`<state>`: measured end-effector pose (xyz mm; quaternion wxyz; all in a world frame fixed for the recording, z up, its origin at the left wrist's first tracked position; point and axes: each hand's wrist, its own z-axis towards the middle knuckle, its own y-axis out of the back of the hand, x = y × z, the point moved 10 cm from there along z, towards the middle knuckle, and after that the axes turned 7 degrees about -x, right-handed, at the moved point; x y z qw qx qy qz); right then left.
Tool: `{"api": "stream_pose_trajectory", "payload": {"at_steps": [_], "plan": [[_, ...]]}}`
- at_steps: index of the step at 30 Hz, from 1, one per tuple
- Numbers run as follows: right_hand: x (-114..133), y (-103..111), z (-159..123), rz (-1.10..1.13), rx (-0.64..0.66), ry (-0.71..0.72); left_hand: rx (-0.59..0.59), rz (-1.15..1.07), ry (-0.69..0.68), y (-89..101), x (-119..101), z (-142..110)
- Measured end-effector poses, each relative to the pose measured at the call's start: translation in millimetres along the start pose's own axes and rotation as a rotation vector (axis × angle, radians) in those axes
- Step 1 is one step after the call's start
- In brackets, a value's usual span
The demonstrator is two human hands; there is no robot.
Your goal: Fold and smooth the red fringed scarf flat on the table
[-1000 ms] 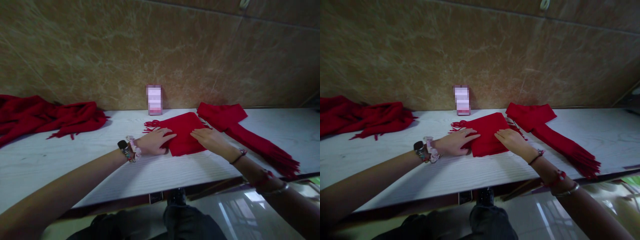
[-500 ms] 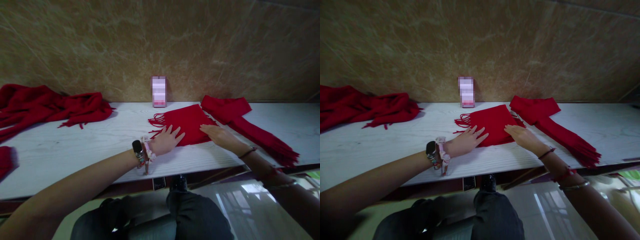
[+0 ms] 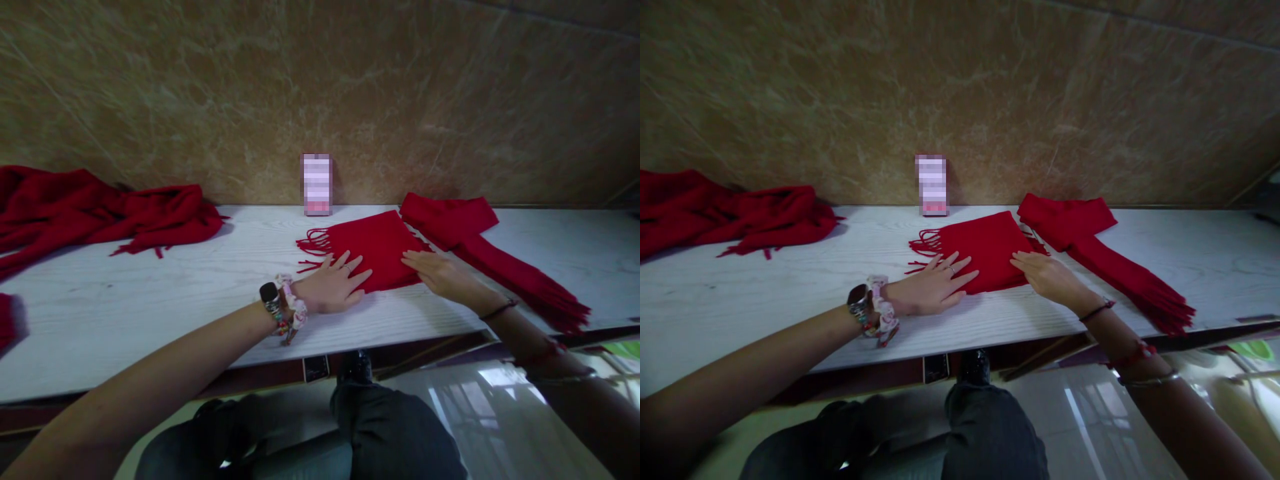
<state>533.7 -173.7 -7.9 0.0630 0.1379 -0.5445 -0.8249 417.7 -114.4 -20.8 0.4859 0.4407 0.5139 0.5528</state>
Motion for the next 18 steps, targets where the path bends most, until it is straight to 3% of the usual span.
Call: {"api": "stream_pose_trajectory", "payload": {"at_steps": [3,7,10,13,18], "plan": [[-8.8,10.9,9.3,0.106,-0.028,-0.071,-0.114,-0.085,0.025,18.8,5.7,13.0],[-27.7,23.2,50.6,0.12,-0.082,-0.186,-0.309,-0.084,0.112,43.5,26.8,51.6],[-38.4,5.8,85.4,-0.03,-0.03,-0.273,-0.284,-0.086,0.314,25.5,53.7,75.8],[-39.6,-28.0,102.6,-0.107,0.056,-0.302,-0.254,-0.082,0.427,-0.9,66.6,80.4],[-62.6,-63.2,81.9,-0.113,0.117,-0.424,-0.332,-0.073,0.467,-12.3,70.3,65.9]]}}
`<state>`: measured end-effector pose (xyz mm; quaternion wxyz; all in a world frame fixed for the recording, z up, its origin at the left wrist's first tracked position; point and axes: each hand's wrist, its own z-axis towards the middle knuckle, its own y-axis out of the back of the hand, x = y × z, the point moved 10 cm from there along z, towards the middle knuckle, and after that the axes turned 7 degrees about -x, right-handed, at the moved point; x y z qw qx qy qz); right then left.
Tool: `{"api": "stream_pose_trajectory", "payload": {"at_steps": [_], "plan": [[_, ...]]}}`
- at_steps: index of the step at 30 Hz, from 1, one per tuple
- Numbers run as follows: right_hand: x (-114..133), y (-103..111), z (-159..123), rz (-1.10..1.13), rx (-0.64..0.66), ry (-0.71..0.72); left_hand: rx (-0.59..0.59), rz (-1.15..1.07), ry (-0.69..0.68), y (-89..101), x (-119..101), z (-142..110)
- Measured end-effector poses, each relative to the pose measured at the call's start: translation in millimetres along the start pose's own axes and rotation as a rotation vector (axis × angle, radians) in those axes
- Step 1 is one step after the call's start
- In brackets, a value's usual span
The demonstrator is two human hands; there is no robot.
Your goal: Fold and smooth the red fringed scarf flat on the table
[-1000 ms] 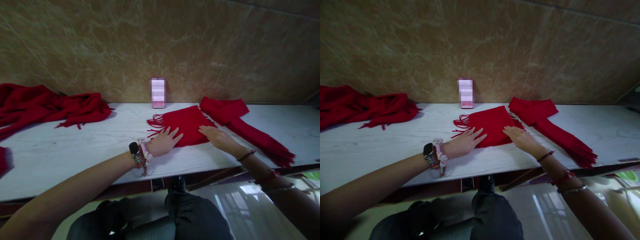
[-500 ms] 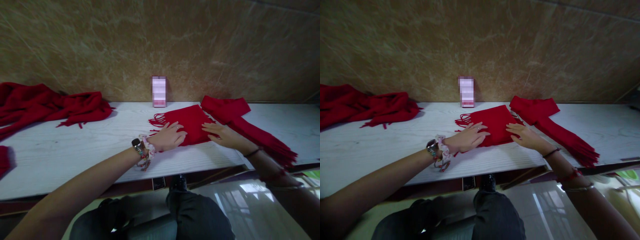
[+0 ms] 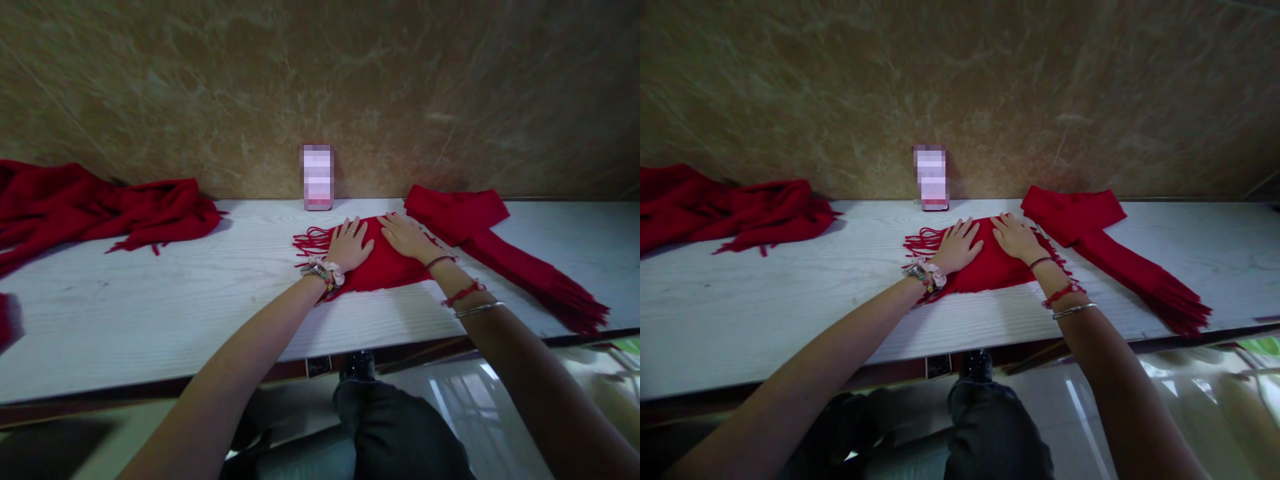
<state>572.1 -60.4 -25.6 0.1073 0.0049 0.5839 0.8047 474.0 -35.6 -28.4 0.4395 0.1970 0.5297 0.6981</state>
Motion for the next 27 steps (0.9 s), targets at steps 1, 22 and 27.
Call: {"api": "stream_pose_trajectory", "payload": {"at_steps": [1,22,27], "plan": [[-11.7,-3.7,-3.1,0.002,0.011,-0.044,-0.009,-0.011,-0.003,1.3,0.7,-1.2],[18.3,0.3,5.5,0.149,-0.093,0.092,-0.104,-0.115,0.211,20.9,44.2,6.9],[19.6,7.5,3.7,0.172,-0.104,0.086,0.031,-0.217,0.048,26.2,38.3,44.6]]}}
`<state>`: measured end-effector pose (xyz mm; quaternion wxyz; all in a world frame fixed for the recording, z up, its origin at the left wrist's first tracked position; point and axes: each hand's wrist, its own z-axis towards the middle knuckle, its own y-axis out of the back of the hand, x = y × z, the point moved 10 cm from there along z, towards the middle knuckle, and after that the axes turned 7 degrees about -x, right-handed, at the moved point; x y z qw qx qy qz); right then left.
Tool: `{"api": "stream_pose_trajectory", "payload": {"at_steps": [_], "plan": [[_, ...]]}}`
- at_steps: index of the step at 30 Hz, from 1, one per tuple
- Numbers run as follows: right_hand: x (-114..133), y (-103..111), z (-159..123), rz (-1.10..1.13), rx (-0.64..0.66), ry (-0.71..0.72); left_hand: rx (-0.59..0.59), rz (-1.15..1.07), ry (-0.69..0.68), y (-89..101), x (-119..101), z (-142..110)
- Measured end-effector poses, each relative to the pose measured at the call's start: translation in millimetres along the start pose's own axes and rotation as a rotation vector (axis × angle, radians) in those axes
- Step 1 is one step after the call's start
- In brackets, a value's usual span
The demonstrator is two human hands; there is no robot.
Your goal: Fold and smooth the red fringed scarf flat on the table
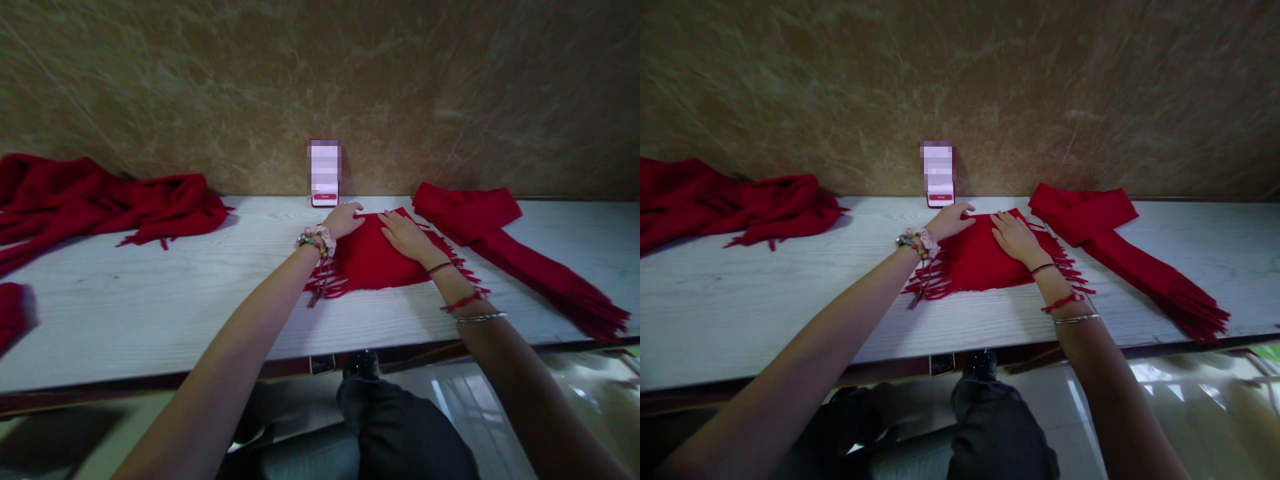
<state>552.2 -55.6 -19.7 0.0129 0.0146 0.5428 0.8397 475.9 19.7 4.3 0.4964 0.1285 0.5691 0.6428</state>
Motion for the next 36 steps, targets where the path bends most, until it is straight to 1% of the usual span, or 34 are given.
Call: {"api": "stream_pose_trajectory", "payload": {"at_steps": [2,3,5,8,12,16,18,20,22,24,27,29,31,32,33,34,35,36], "plan": [[-0.6,3.8,0.0,0.034,-0.022,-0.01,0.048,0.005,-0.103,2.5,-13.2,8.5],[-1.1,5.4,0.0,0.051,-0.034,-0.016,0.06,0.004,-0.13,3.9,-17.7,11.0],[-2.3,7.9,-0.3,0.08,-0.055,-0.023,0.096,-0.012,-0.132,4.0,-21.1,13.7],[-4.1,9.9,-0.5,0.112,-0.084,-0.031,0.151,-0.022,-0.052,2.0,-13.3,16.0],[-6.2,10.6,-0.9,0.131,-0.107,-0.039,0.128,-0.101,0.048,5.8,2.6,22.5],[-5.3,10.4,-1.7,0.118,-0.09,-0.032,0.133,-0.201,0.12,-2.4,16.2,23.7],[-3.5,10.2,-2.2,0.102,-0.073,-0.02,0.135,-0.122,0.144,-6.4,23.2,21.1],[-2.1,9.5,-2.7,0.072,-0.057,-0.01,0.128,0.02,0.158,-5.5,29.6,17.8],[-2.8,7.4,-3.4,0.024,-0.036,-0.014,0.123,0.13,0.172,-0.9,33.6,14.5],[-5.3,3.9,-4.3,-0.036,-0.009,-0.03,0.108,0.177,0.192,6.9,34.4,11.5],[-8.2,-0.7,-5.5,-0.108,0.017,-0.041,0.02,0.26,0.207,22.1,26.3,6.1],[-8.8,-2.6,-5.8,-0.134,0.018,-0.034,-0.071,0.298,0.131,26.5,8.3,0.0],[-9.4,-4.0,-6.1,-0.15,0.015,-0.028,-0.119,0.285,-0.02,17.5,-15.6,-11.0],[-9.6,-4.7,-6.2,-0.155,0.014,-0.025,-0.113,0.256,-0.093,8.4,-25.4,-18.3],[-9.9,-5.3,-6.3,-0.158,0.013,-0.022,-0.077,0.232,-0.157,-3.6,-32.5,-26.1],[-10.0,-5.8,-6.3,-0.159,0.011,-0.017,-0.041,0.218,-0.199,-14.4,-36.0,-33.6],[-10.1,-6.0,-6.3,-0.159,0.009,-0.014,-0.02,0.204,-0.19,-22.1,-33.8,-39.4],[-10.5,-6.1,-6.2,-0.158,0.006,-0.013,0.026,0.19,-0.195,-30.5,-31.9,-44.5]]}}
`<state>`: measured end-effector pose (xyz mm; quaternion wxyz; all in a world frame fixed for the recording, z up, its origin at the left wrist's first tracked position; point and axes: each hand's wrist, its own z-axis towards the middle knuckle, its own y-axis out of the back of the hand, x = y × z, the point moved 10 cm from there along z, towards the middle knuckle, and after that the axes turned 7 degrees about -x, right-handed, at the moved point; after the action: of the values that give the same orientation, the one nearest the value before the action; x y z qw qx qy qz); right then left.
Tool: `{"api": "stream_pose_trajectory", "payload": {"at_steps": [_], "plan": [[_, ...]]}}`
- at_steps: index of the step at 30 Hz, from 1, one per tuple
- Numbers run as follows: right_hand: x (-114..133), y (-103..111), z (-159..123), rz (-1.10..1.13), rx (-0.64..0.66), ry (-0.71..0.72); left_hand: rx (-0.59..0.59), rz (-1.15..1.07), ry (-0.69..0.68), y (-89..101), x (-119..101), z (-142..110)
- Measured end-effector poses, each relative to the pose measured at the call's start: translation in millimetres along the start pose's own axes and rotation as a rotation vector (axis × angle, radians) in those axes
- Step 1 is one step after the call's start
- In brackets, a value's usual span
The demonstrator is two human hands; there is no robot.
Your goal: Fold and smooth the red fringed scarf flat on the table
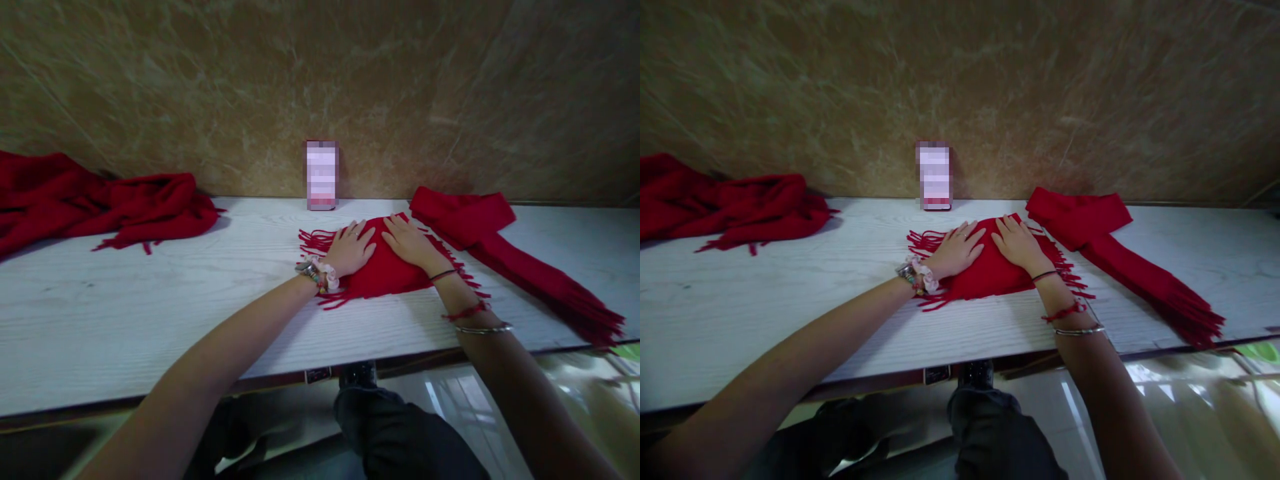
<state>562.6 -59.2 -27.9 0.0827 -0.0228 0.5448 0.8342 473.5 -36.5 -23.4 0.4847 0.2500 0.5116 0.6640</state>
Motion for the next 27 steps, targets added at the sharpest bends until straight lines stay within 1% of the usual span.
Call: {"api": "stream_pose_trajectory", "payload": {"at_steps": [2,4,6,7,9,10,13,17,21,23,25,26,27], "plan": [[-1.4,-0.1,0.3,0.0,0.001,-0.008,0.031,-0.022,0.036,-7.2,5.9,-6.1],[-2.6,0.6,0.7,-0.002,0.009,-0.022,-0.012,-0.021,0.042,-2.9,9.0,-7.3],[-2.5,4.4,1.2,-0.001,0.002,-0.034,-0.079,-0.013,-0.021,5.2,4.2,-6.8],[-1.2,7.8,1.3,0.007,-0.01,-0.031,-0.09,-0.015,-0.071,7.0,-0.4,-6.9],[4.1,15.5,1.4,0.043,-0.039,-0.001,-0.06,-0.029,-0.153,5.0,-7.9,-8.5],[6.8,19.0,1.4,0.065,-0.052,0.013,-0.031,-0.037,-0.169,2.5,-9.1,-9.4],[6.8,24.0,2.0,0.079,-0.072,-0.011,0.017,-0.04,-0.142,-1.9,-4.9,-11.0],[-3.4,16.2,3.8,-0.009,-0.04,-0.095,-0.026,-0.031,-0.114,1.0,-2.5,-10.9],[-15.3,7.5,5.1,0.0,0.001,-0.132,-0.068,-0.034,-0.092,3.9,-1.6,-11.9],[-18.2,10.0,10.1,0.048,-0.007,-0.095,-0.082,-0.036,-0.043,5.2,3.8,-12.2],[-17.0,16.0,21.0,0.095,-0.014,-0.008,-0.091,-0.041,-0.02,6.6,6.8,-11.9],[-15.4,18.8,28.4,0.107,-0.006,0.044,-0.101,-0.043,-0.045,7.9,4.7,-11.5],[-13.9,20.1,36.8,0.107,0.019,0.092,-0.11,-0.047,-0.099,9.3,-0.3,-11.2]]}}
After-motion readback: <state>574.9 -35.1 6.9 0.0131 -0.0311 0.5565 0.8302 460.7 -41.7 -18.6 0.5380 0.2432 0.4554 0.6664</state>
